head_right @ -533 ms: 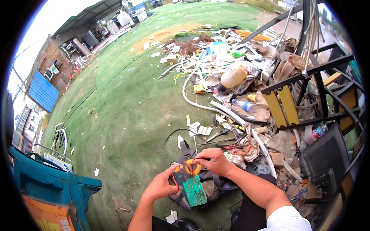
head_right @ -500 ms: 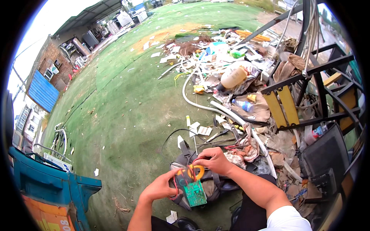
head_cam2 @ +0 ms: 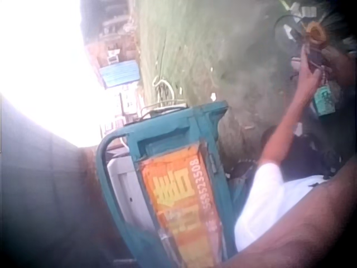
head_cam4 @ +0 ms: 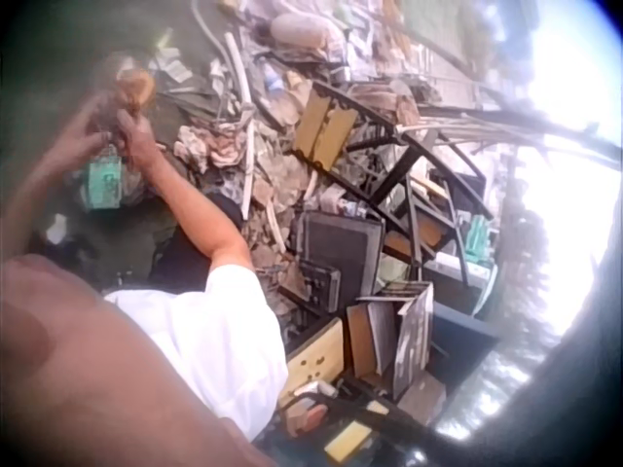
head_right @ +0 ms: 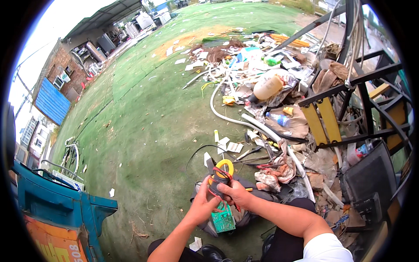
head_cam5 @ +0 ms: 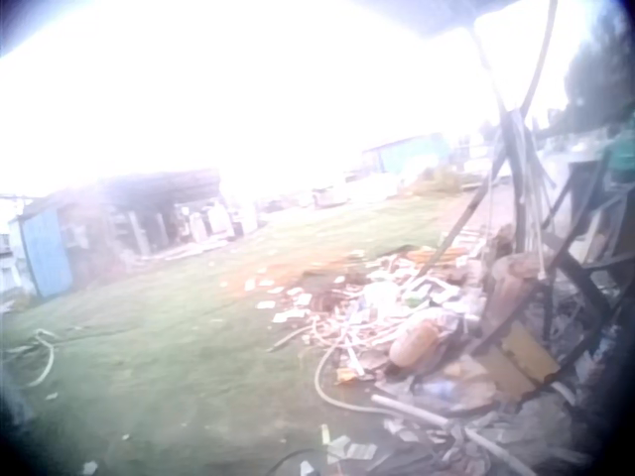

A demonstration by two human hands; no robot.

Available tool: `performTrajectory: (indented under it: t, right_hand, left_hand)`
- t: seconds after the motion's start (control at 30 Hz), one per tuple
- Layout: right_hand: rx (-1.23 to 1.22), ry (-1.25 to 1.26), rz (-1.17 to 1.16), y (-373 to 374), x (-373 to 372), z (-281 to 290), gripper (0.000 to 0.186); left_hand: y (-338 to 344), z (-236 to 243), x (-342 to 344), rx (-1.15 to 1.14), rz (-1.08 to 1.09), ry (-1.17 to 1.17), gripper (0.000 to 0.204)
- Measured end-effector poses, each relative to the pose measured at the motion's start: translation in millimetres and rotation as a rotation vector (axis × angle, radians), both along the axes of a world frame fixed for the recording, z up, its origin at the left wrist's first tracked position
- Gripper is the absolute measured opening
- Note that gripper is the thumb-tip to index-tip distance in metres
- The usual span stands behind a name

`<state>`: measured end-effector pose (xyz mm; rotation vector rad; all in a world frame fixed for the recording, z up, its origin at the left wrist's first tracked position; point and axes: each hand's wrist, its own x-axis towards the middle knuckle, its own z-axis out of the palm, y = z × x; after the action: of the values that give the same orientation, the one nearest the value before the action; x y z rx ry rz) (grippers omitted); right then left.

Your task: The person sits on the ground and uses a multimeter to test a circuit board. They place the board into a plastic housing, remove it, and continue testing with the multimeter probes. The person then stands up and walks through a yard filled with discarded appliances.

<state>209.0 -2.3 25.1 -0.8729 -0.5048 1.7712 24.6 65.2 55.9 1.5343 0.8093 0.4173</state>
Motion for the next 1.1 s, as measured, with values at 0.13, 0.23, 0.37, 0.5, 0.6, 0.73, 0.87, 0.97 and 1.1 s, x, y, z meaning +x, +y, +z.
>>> performTrajectory:
  t: [0.13, 0.23, 0.37, 0.5, 0.6, 0.73, 0.87, 0.97, 1.1]
  right_hand:
    - [-0.133, -0.068, -0.306, 8.2, -10.7, 4.3, 0.034]
    - [-0.316, 0.052, -0.393, 22.0, 9.4, 9.1, 0.031]
    - [-0.369, 0.039, -0.596, 29.3, 43.4, -3.8, 0.032]
    - [-0.377, 0.071, -0.617, 32.3, 44.7, -9.3, 0.032]
    - [-0.398, 0.103, -0.587, 35.5, 35.1, -26.2, 0.033]
    - [-0.393, 0.092, -0.635, 28.0, 53.4, -28.8, 0.034]
    - [-0.403, 0.089, -0.643, 30.7, 50.2, -35.8, 0.035]
    - [-0.474, 0.031, -0.618, 30.4, 48.0, -30.9, 0.033]
    - [-0.509, -0.044, -0.637, 25.2, 66.2, -36.4, 0.036]
  left_hand:
    - [-10.5, 50.3, 10.8, 0.431, -0.094, 0.377, 0.084]
    - [-8.6, 110.9, 26.0, 0.824, 0.063, 0.261, 0.076]
    - [-14.2, 216.2, 90.7, 1.087, -0.303, -0.369, 0.061]
    - [-50.2, 299.9, 114.8, 1.486, -0.626, -0.447, 0.061]
    - [-56.5, 309.3, 111.1, 1.513, -0.652, -0.420, 0.059]
    - [-60.0, 323.1, 99.9, 1.544, -0.616, -0.436, 0.056]
    - [-42.4, 330.9, 89.4, 1.567, -0.497, -0.347, 0.053]
    - [-47.2, 328.5, 84.5, 1.578, -0.493, -0.302, 0.051]
    - [-67.1, 320.8, 100.0, 1.547, -0.600, -0.389, 0.048]
